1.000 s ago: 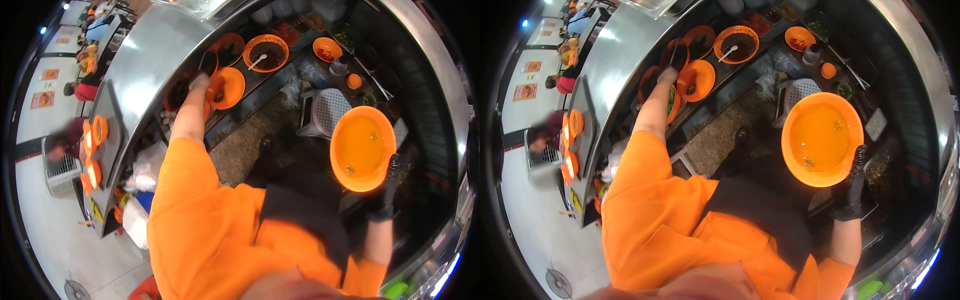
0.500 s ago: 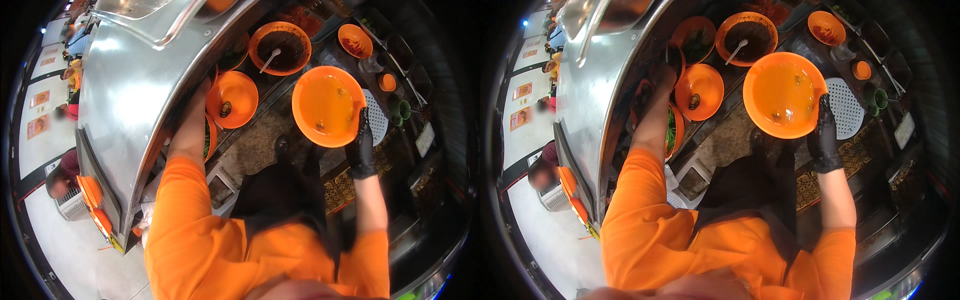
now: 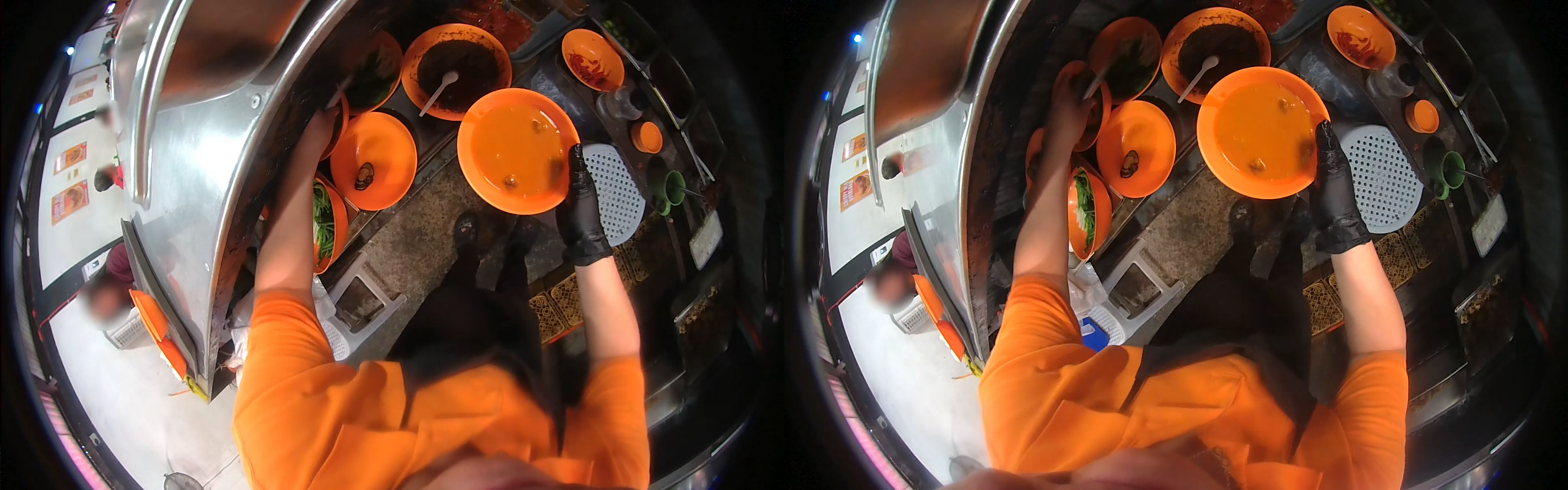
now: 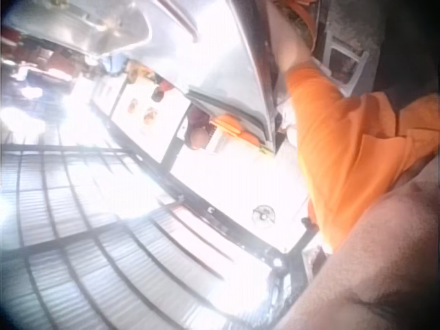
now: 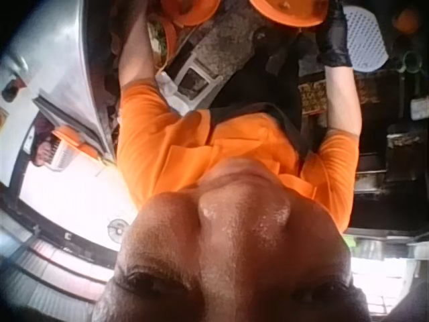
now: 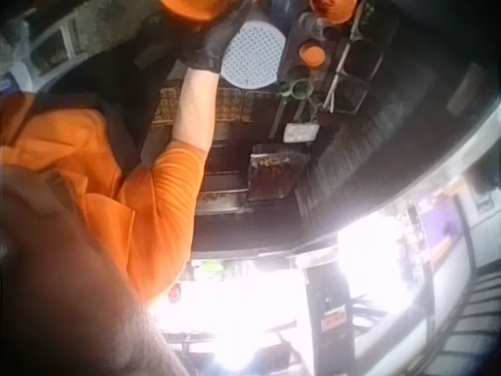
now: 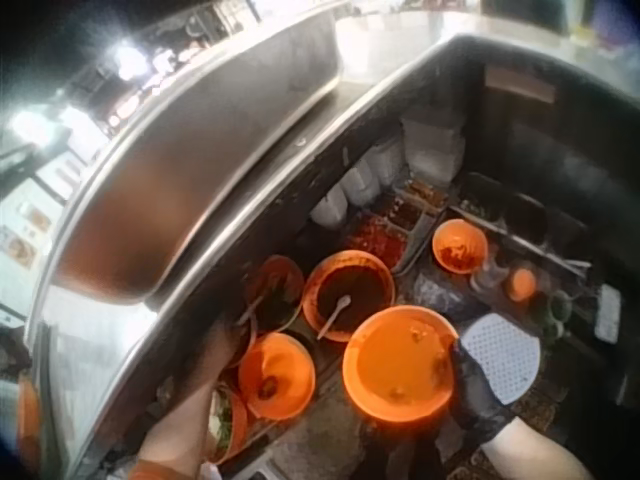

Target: The person assembles multiple noodle bowls at a food stall. They scoop rice into bowls, add broth, meat, and chopped green onions, then place the finished bowls on the counter. The person also weighs portions of meat on a scale and transfers them into bowls.

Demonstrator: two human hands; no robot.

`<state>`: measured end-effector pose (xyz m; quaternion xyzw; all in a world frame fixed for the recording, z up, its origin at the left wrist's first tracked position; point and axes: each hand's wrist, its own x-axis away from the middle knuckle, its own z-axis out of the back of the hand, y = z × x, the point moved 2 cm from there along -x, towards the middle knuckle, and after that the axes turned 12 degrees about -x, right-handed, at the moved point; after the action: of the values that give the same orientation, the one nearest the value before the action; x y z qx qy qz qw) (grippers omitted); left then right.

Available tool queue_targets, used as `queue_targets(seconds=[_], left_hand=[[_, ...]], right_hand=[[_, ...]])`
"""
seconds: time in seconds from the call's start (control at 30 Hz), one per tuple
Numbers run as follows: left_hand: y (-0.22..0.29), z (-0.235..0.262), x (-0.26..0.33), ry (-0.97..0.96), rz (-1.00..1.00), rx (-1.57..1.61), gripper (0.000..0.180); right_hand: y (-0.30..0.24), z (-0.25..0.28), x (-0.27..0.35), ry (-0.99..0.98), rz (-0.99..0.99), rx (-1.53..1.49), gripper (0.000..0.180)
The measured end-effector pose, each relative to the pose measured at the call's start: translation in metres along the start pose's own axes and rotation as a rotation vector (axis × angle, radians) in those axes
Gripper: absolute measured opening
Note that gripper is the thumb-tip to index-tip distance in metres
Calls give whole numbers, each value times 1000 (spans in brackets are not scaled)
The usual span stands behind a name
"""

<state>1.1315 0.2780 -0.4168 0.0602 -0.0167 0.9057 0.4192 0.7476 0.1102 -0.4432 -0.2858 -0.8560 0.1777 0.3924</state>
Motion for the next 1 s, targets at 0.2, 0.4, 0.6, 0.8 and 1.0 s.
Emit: queue_targets(seconds=[0.2, 0.4, 0.6, 0.8, 1.0], left_hand=[[-40, -69, -82, -420, 206, -498, 30], [44, -18, -70, -382, 211, -576, 27], [34, -26, -72, -361, 197, -545, 28], [-30, -24, -61, -97, 45, -560, 25], [-64, -9, -24, 2, 210, -444, 23]], right_hand=[[20, 21, -28, -4, 6, 45, 55], [27, 26, -37, 33, -22, 24, 54], [36, 25, -49, 10, -29, 121, 51], [37, 7, -55, -38, 0, 48, 51], [38, -33, -58, -70, -50, 131, 57]])
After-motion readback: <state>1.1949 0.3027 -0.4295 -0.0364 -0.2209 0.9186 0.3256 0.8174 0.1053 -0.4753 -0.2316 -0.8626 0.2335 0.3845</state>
